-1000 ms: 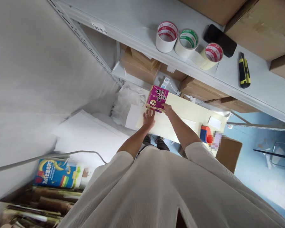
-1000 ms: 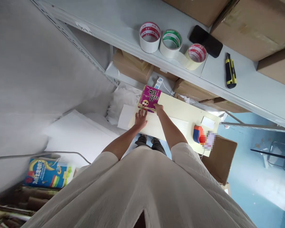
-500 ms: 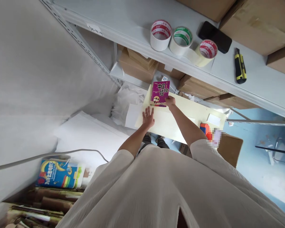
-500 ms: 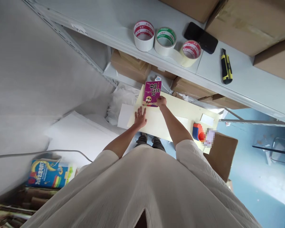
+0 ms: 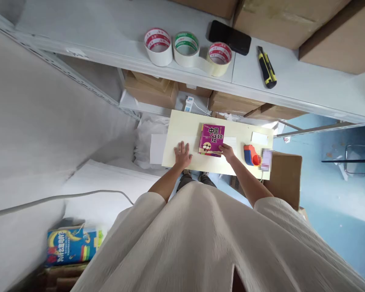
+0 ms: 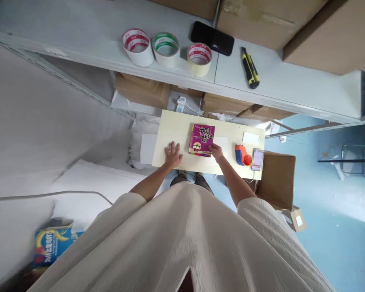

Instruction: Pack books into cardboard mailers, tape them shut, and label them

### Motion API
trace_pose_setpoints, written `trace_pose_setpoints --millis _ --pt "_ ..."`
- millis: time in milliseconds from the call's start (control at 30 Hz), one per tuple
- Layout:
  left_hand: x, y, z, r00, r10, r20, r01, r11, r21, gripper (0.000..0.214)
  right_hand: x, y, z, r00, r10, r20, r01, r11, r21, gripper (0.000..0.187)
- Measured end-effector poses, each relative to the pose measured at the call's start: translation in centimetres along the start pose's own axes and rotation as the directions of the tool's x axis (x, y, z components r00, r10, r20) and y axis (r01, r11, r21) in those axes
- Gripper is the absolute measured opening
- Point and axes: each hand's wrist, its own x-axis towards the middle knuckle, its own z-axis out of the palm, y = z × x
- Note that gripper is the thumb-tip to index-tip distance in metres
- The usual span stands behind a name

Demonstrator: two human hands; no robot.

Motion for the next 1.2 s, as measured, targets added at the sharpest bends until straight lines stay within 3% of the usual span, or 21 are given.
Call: trace_pose_setpoints --millis 200,400,500,600,800,967,1200 --pt "4.3 0.4 -2.0 0.999 -0.001 0.039 0.000 0.999 0.043 0.097 -0.7 2.8 -0.4 0.999 0.030 0.017 -0.030 0.999 0.044 0.040" --pt "2.7 2.1 -1.8 0.998 0.049 -0.033 -0.047 0.997 0.056 0.089 -0.6 3.8 0.5 0.995 0.101 -0.011 -0.101 0.992 -0.072 0.012" --pt "1.2 3.8 -1.3 0.986 0.166 -0.019 -0.165 0.986 0.030 0.081 -0.9 4.3 0.5 0.998 0.048 -0.036 -0.054 0.983 -0.176 0.018" --pt "0.5 5.9 -0.7 0.961 0.276 0.026 -0.277 0.960 0.032 0.081 -1.5 4.9 -0.4 0.993 0.007 -0.119 -0.035 0.972 -0.234 0.038" --pt "1.9 11.0 0.3 0.911 0.369 0.184 -0.386 0.920 0.066 0.089 -2.4 6.2 -4.0 0.919 0.015 -0.394 -0.173 0.913 -0.370 0.076" --pt "3.4 14.3 0.9 0.884 0.369 0.288 -0.416 0.901 0.125 0.093 -1.9 6.7 -5.6 0.916 0.007 -0.400 -0.203 0.870 -0.450 0.075" --pt "2.8 14.8 1.5 0.917 0.307 0.256 -0.356 0.919 0.172 0.090 -1.3 7.5 -5.4 0.912 0.053 -0.406 -0.240 0.873 -0.425 0.060"
